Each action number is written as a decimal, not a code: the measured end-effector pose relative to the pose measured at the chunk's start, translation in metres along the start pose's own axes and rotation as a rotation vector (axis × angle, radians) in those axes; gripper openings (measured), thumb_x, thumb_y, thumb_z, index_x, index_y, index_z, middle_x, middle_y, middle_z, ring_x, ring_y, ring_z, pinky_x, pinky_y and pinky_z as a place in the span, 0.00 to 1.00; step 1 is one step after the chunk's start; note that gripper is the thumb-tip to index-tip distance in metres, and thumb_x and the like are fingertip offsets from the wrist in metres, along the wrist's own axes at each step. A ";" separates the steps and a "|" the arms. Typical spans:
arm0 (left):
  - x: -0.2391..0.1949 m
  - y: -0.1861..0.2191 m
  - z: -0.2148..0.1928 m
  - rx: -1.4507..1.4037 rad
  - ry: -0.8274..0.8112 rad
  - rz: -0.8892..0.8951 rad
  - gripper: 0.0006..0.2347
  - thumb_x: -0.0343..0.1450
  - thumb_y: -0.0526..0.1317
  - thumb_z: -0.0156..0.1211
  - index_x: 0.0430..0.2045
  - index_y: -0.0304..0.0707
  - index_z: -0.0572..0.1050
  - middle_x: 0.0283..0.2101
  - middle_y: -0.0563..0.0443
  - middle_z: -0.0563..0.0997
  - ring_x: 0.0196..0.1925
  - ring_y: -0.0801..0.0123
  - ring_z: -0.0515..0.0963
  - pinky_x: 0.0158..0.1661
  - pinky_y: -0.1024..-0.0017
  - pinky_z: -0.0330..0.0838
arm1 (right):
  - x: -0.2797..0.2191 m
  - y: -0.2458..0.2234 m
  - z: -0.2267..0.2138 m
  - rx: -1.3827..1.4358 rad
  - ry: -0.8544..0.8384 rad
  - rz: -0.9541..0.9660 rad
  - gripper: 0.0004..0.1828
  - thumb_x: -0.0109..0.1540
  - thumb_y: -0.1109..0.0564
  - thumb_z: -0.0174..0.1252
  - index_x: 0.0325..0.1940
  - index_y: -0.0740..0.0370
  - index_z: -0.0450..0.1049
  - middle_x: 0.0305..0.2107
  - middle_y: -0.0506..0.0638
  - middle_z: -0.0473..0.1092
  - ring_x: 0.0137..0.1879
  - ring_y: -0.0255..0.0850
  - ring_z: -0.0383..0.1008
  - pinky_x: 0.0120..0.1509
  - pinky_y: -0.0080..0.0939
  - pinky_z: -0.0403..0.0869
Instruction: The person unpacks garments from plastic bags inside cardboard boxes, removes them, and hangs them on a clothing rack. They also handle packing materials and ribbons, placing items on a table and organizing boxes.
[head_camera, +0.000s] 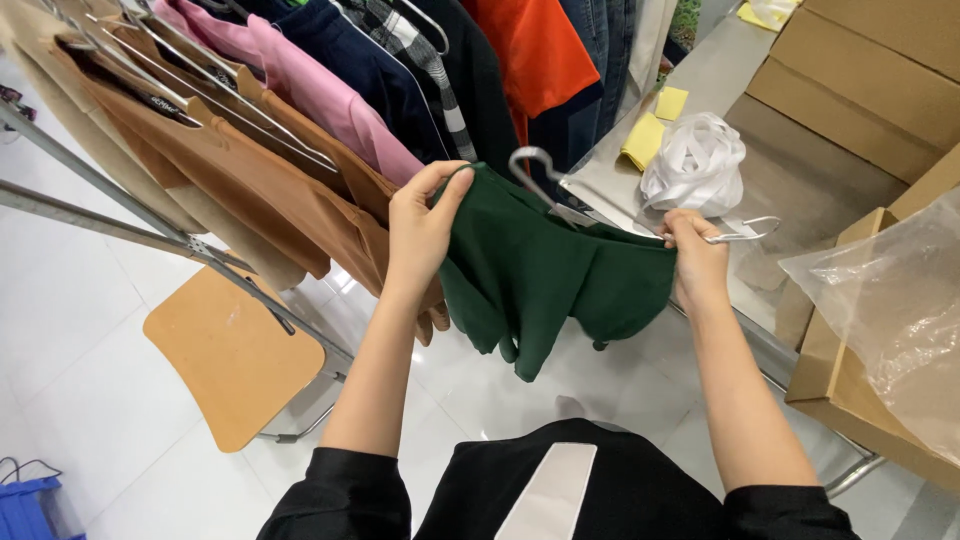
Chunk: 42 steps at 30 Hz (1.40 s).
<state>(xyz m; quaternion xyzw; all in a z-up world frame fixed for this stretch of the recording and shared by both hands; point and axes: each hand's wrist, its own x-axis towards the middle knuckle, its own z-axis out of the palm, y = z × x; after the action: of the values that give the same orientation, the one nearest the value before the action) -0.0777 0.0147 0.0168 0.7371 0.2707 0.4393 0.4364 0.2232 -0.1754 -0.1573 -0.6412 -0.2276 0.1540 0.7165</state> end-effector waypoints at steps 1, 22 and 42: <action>0.000 0.002 -0.003 0.003 0.005 -0.001 0.06 0.79 0.41 0.64 0.45 0.49 0.86 0.33 0.54 0.85 0.40 0.79 0.75 0.44 0.69 0.75 | -0.002 -0.009 0.000 0.001 -0.006 0.000 0.17 0.66 0.59 0.59 0.21 0.58 0.70 0.34 0.50 0.70 0.43 0.35 0.69 0.52 0.31 0.68; -0.002 -0.008 -0.010 0.298 -0.299 0.354 0.05 0.77 0.44 0.64 0.41 0.54 0.86 0.53 0.60 0.75 0.52 0.62 0.66 0.58 0.63 0.63 | -0.010 -0.164 0.005 -0.590 -0.355 -0.352 0.31 0.80 0.46 0.52 0.25 0.60 0.78 0.42 0.48 0.79 0.55 0.40 0.78 0.60 0.41 0.70; -0.062 -0.009 -0.063 0.473 -0.202 0.154 0.05 0.78 0.40 0.60 0.39 0.48 0.83 0.39 0.61 0.82 0.43 0.70 0.78 0.46 0.68 0.59 | -0.015 -0.186 -0.003 -1.191 -0.867 0.168 0.28 0.65 0.37 0.67 0.25 0.61 0.69 0.23 0.48 0.64 0.34 0.41 0.62 0.39 0.43 0.61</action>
<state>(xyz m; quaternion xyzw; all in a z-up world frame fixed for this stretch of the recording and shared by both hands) -0.1626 -0.0037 -0.0013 0.8771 0.2642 0.3198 0.2423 0.1982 -0.2097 0.0243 -0.8180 -0.4854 0.2983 0.0790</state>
